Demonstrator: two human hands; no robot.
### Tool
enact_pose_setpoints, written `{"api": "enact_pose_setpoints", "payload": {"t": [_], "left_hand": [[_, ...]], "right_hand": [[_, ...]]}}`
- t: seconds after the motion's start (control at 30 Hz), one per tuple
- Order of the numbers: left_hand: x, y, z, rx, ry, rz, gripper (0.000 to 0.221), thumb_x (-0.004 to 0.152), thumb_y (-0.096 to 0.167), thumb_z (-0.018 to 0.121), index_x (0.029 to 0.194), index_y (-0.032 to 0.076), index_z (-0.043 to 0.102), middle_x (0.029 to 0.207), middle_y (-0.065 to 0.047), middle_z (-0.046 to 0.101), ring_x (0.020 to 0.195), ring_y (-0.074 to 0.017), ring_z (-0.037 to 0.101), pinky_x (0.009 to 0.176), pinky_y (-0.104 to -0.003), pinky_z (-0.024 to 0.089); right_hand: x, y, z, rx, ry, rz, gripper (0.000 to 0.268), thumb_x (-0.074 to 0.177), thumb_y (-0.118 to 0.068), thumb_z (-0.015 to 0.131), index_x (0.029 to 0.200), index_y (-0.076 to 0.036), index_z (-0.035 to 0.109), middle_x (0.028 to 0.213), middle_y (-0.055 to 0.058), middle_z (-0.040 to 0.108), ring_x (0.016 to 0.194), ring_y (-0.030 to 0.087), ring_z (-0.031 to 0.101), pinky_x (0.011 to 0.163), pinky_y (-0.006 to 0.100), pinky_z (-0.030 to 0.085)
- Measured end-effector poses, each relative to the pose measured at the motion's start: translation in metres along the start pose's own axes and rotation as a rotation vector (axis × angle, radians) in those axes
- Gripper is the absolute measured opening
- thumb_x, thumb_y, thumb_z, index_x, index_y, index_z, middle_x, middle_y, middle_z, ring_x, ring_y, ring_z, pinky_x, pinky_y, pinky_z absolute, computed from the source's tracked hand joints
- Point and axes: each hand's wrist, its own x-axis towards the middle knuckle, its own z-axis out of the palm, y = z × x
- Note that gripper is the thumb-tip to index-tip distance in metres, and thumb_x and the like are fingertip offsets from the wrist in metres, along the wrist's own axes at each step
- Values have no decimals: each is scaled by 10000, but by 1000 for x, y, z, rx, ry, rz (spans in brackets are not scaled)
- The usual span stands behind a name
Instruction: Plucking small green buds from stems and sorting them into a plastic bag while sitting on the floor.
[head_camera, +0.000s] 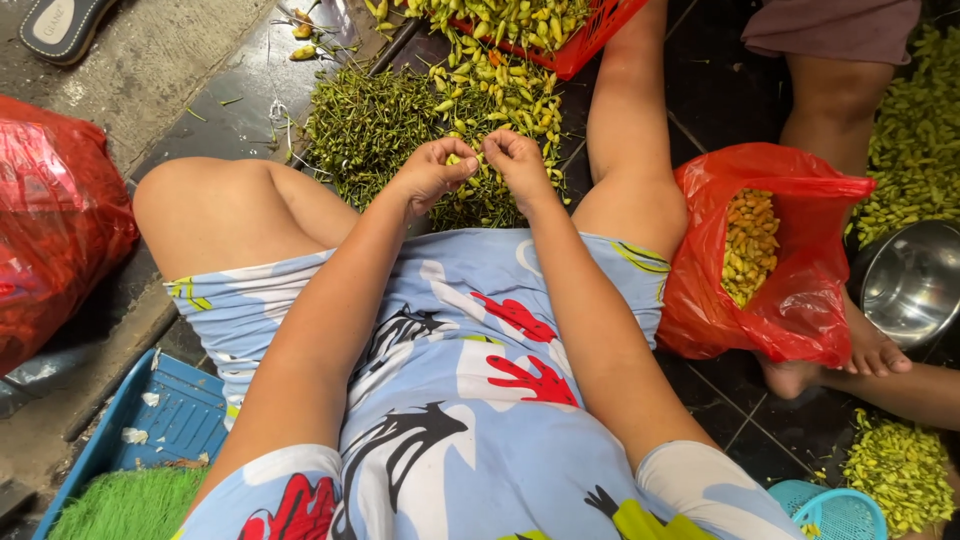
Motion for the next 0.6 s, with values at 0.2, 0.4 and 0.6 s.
{"api": "enact_pose_setpoints", "payload": {"t": [0.2,0.4,0.6], "left_hand": [[-1,10,-5,-82,-18,-84,192,927,137,799,1088,69,719,774,-32,682,636,-80,628,563,-164,486],[10,16,-15,-283,126,-83,248,1006,204,632,1160,31,721,898,-117,717,806,-182,747,717,-260,631],[11,-7,-22,-88,208,75,256,920,69,776,1138,6,658,916,-59,644,745,-107,662,619,-176,559]], "right_hand": [[15,22,-25,-417,146,-1,206,938,-117,768,1143,-132,756,1026,66,720,870,162,657,764,298,522],[1,16,-7,-960,-65,-95,291,809,-205,879,1066,-230,745,869,-52,698,960,205,613,907,417,464],[4,12,-2,-915,26,-170,52,915,-233,797,907,-200,757,781,-61,699,857,154,609,906,375,429]]}}
